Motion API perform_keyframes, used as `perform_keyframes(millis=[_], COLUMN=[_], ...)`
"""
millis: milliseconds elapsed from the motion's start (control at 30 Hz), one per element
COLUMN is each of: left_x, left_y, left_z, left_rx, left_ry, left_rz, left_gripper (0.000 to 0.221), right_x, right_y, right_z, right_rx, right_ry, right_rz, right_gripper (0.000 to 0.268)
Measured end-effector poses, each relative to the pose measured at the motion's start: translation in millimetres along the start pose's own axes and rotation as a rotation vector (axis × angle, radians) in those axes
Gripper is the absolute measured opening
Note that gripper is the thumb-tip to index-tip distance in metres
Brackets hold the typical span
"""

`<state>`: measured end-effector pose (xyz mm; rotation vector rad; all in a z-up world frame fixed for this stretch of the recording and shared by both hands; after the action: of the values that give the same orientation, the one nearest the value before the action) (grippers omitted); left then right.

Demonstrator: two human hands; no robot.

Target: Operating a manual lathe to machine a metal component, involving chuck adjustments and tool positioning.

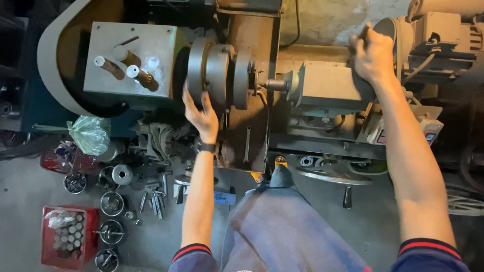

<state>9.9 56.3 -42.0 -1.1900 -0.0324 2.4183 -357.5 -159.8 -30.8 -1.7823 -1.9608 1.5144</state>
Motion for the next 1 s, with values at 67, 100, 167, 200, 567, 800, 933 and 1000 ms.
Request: perform_keyframes(millis=[67, 100, 167, 200, 567, 800, 933, 1000], left_x=[53, 62, 95, 87, -91, -37, 73, 100], left_y=[-14, -22, -22, -23, 146, 18, -23, -56], left_z=[-38, -37, -60, -52, -56, 16, -49, -41], left_rx=[-0.067, -0.072, -0.096, -0.099, -0.537, -0.152, -0.161, -0.266], left_ry=[-0.169, -0.169, -0.497, -0.500, -0.282, 0.037, -0.160, -0.235], left_rz=[-0.001, 0.002, -0.262, -0.258, -0.855, -0.134, -0.046, -0.091], left_gripper=[0.042, 0.042, 0.049, 0.049, 0.043, 0.036, 0.040, 0.037], right_x=[10, 9, 4, 4, 12, 11, 16, 20], right_y=[-4, -1, -3, -2, 0, 2, 4, 5], right_z=[10, 13, 12, 14, 42, 41, 45, 49], right_rx=[-0.047, -0.051, 0.025, 0.024, 0.067, 0.073, 0.030, 0.009], right_ry=[0.391, 0.388, 0.239, 0.236, 0.300, 0.248, 0.147, 0.111], right_rz=[-0.047, -0.051, 0.029, 0.025, 0.039, 0.053, 0.045, 0.053], right_gripper=[0.029, 0.029, 0.019, 0.019, 0.022, 0.020, 0.022, 0.025])
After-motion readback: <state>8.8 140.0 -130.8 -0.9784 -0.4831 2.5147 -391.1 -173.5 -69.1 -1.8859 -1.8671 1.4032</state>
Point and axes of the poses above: each hand's wrist, its own x-axis away from the middle knuckle, its own y-axis out of the palm, z = x × y, the point moved 8 cm from there along -x, towards the middle knuckle, and after that the axes turned 10 degrees about z, right-handed, at the moved point
